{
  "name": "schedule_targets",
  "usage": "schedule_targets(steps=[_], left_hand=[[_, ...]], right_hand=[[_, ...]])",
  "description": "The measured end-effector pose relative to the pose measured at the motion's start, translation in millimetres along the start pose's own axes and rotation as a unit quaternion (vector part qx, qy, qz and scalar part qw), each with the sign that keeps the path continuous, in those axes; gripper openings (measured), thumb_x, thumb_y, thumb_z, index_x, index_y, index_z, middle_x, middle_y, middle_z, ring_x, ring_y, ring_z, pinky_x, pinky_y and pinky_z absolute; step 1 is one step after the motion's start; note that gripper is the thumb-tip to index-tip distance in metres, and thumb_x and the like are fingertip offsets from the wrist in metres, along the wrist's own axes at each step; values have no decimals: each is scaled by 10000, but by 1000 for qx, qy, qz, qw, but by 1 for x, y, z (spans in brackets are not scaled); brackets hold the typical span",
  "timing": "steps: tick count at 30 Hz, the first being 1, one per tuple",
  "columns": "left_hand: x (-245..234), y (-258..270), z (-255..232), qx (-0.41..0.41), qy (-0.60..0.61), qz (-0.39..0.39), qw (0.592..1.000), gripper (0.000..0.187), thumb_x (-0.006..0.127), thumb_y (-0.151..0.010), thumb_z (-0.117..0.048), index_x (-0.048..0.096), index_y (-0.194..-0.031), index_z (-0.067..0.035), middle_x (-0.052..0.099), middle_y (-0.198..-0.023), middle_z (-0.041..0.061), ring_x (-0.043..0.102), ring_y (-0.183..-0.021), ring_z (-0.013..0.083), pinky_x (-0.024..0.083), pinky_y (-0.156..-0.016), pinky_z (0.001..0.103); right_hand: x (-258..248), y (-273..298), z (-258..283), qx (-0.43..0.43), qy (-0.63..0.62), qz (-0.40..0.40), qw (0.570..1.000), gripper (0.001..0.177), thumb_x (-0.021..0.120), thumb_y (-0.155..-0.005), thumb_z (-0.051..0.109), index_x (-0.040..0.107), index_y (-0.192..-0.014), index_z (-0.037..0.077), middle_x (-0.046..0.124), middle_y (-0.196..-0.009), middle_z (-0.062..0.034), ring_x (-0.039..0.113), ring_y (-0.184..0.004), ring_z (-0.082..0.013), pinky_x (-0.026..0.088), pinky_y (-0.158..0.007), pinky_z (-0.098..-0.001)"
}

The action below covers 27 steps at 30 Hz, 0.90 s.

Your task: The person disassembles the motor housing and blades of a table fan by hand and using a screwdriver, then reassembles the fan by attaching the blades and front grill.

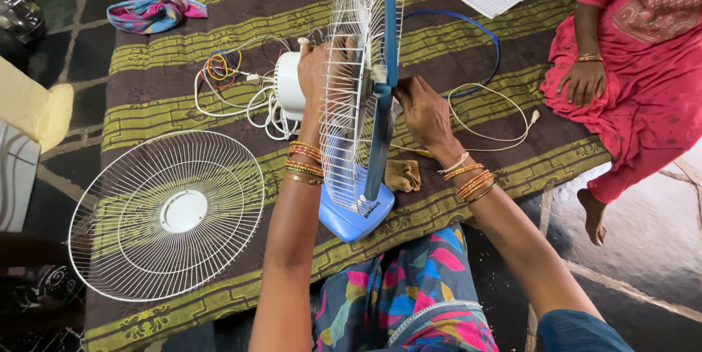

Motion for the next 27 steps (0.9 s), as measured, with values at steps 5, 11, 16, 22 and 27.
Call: schedule_targets(steps=[5, 11, 16, 22, 27], left_hand=[[8, 5, 1, 67, -40, -41, 996, 277, 533, -1006, -308, 741, -923, -144, 708, -700, 114, 689, -654, 324, 478, -929, 496], [27, 7, 17, 6, -11, 3, 1000, 291, 540, -1034, -335, 739, -937, -145, 725, -754, 120, 701, -723, 301, 481, -986, 458], [17, 19, 6, 51, -50, 11, 997, 302, 612, -928, -332, 704, -1097, -100, 722, -741, 125, 706, -755, 285, 470, -932, 451], [-6, 38, 1, 56, -51, 22, 997, 459, 640, -903, -364, 655, -1255, -68, 695, -722, 119, 685, -680, 236, 493, -915, 380], [-42, 63, -14, 52, 44, -40, 997, 255, 594, -1012, -335, 688, -1034, -98, 709, -793, 123, 703, -825, 264, 488, -930, 387]], right_hand=[[-10, 1, 4, -38, -29, -21, 999, 170, 694, -1001, 137, 657, -1140, 46, 663, -1130, -134, 671, -1022, -316, 553, -823, -397], [-13, 6, 4, -119, -183, 23, 976, 942, 850, -827, 286, 317, -1571, 64, 351, -1606, -227, 434, -1448, -399, 442, -1166, -432], [8, 11, -24, 8, -136, 164, 977, 1071, 870, -701, 253, 295, -1599, 147, 327, -1676, -144, 450, -1459, -311, 428, -1167, -436], [-11, 16, 4, -163, -43, 112, 979, 989, 844, -724, 149, 349, -1580, 171, 369, -1631, -127, 389, -1496, -353, 398, -1195, -490], [2, 32, 6, -131, -71, 117, 982, 920, 815, -760, 83, 362, -1561, 101, 363, -1614, -205, 390, -1462, -391, 429, -1131, -500]])
Point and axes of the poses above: each hand's wrist, its own y-axis away from the middle knuckle, its own x-axis out of the palm, z = x × y, the point moved 8 cm from there along -y, towards the middle knuckle
